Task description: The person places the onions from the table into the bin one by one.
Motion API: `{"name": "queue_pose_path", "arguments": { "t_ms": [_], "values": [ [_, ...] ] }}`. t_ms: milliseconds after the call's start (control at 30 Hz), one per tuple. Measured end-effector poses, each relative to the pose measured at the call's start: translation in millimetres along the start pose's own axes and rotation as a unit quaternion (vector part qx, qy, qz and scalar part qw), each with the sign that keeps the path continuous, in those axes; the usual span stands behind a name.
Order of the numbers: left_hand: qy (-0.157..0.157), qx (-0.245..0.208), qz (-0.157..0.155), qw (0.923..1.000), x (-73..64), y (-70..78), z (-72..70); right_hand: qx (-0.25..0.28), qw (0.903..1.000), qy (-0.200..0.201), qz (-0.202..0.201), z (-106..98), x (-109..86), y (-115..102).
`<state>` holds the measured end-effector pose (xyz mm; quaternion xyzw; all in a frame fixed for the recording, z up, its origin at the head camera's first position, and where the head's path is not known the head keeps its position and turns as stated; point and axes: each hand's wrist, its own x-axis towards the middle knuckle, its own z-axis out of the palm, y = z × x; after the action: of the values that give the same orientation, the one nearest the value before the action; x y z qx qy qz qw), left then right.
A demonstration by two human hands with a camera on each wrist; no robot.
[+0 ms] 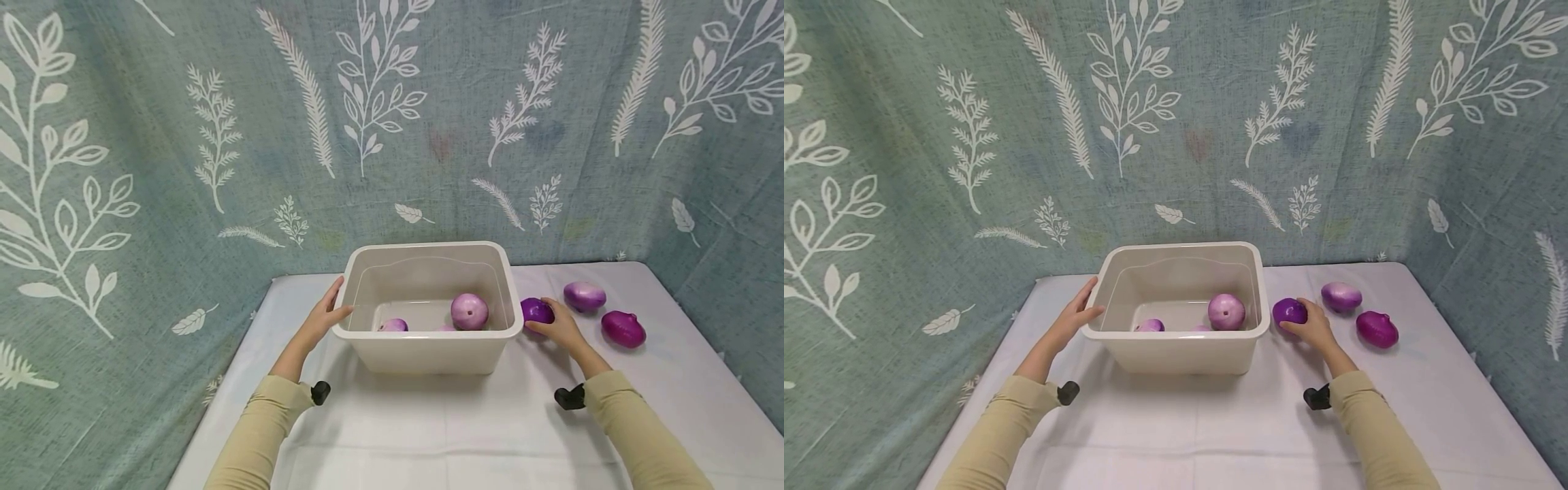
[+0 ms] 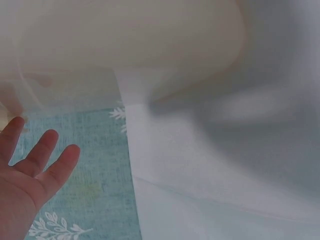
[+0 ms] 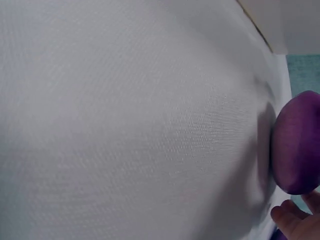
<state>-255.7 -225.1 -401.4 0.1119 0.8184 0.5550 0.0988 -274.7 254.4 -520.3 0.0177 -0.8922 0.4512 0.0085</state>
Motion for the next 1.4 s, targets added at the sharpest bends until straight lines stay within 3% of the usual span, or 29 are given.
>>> {"name": "queue_pose_path", "arguments": {
  "t_ms": [333, 567, 1000, 1400],
  "values": [
    [-0.001, -0.006, 0.001, 1.0000, -0.8, 0.2, 0.0, 0.039, 0.9991, 0.013, 0.015, 8, 0.7, 2],
    [-0.003, -0.004, 0.007, 1.0000, 0.4, -1.1, 0.1, 0.068, 0.9966, 0.045, 0.015, 17, 3.8, 5],
    [-0.004, -0.004, 0.008, 1.0000, -0.4, -2.2, -0.3, 0.017, 0.9973, 0.068, 0.023, 22, 2.9, 3],
    [-0.004, -0.001, 0.003, 1.0000, -1.6, 0.1, -0.6, 0.011, 0.9978, 0.064, 0.013, 10, -3.7, -2]
  ]
}}
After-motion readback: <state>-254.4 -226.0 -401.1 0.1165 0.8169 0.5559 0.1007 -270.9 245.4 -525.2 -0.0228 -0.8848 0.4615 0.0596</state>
